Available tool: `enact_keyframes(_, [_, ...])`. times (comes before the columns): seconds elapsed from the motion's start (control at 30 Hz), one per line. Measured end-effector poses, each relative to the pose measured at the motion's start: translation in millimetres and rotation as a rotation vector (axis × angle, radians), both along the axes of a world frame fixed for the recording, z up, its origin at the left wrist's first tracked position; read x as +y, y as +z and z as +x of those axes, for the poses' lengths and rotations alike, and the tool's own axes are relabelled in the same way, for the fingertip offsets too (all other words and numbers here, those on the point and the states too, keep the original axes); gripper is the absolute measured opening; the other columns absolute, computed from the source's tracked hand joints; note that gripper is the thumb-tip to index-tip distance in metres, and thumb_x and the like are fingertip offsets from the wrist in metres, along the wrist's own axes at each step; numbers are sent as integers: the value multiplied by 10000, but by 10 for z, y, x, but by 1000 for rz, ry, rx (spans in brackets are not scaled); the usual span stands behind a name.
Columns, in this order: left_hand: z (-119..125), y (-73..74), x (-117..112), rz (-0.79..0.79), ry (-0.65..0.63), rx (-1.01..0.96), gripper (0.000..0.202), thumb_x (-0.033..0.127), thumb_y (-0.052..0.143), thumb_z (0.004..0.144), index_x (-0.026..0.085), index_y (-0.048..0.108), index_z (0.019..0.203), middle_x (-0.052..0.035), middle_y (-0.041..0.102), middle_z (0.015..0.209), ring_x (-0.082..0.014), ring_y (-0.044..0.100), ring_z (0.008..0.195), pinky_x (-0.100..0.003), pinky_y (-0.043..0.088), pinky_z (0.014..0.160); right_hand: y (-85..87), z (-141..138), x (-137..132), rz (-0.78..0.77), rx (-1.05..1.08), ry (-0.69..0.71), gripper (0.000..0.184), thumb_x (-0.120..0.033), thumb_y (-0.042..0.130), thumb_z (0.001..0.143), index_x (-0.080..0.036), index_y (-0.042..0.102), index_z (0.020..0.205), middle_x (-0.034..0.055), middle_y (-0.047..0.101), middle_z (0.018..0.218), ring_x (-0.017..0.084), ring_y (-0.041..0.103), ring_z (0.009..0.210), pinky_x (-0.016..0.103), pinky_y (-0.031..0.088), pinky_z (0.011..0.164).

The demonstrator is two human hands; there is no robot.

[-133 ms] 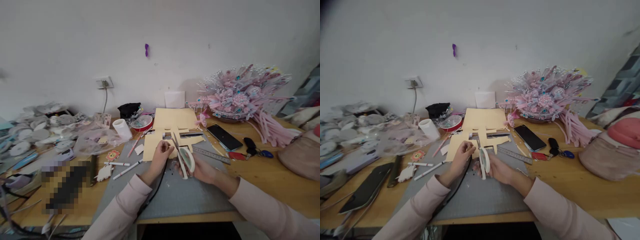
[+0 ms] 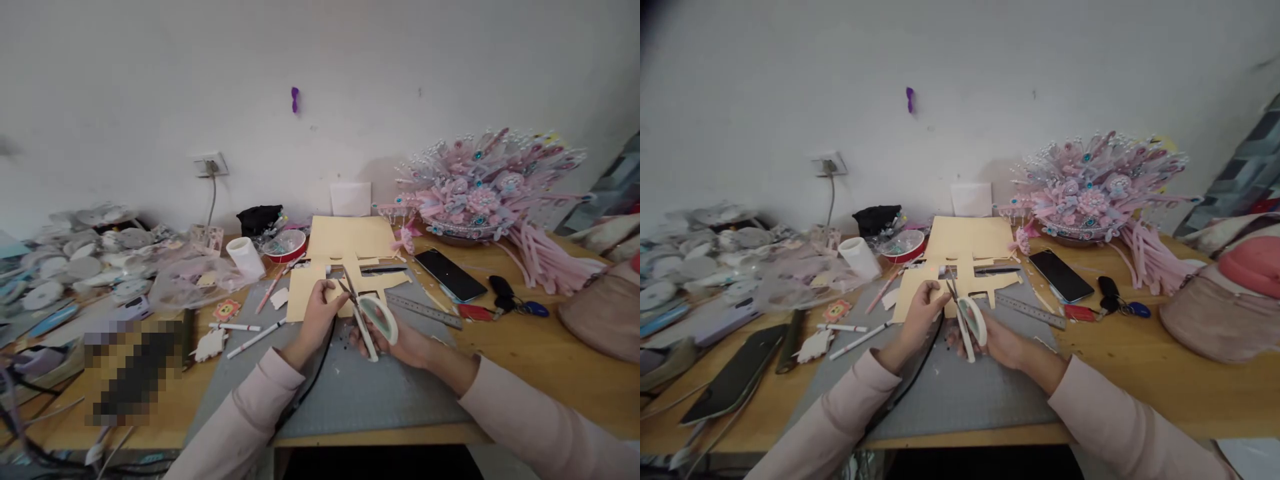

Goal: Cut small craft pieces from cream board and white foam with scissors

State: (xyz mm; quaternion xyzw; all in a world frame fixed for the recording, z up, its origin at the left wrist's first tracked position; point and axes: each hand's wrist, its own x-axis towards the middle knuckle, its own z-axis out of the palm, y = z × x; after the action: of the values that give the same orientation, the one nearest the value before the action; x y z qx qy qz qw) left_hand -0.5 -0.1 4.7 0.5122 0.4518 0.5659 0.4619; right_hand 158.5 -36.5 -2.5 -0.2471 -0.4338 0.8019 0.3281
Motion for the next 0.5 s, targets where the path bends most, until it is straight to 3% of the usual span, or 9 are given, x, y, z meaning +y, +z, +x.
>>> enact_keyframes(0.17, [-3,9,-5,30,25,-40,295,290,672,628,200,508,856,24,533,763,-135,510,700,-255,411,663,-26,8,9,29,-11,21,584,-717,567,660,-168,588,857,47,643,749,128,561,565,247,390,538])
enact_keyframes(0.37, [-34,-26,23,27,95,52,303,235,653,660,201,538,938,42,485,705,-110,446,595,-240,387,584,-85,-20,-8,74,-18,16,576,-723,557,661,-180,573,856,46,629,770,116,531,560,239,373,534])
enact_keyframes(0.5, [-50,-64,57,55,164,-14,441,187,672,609,226,461,995,1,526,922,-126,532,763,-249,422,679,22,14,8,114,-244,-74,574,-734,481,688,-182,539,833,38,602,737,114,495,526,243,361,519])
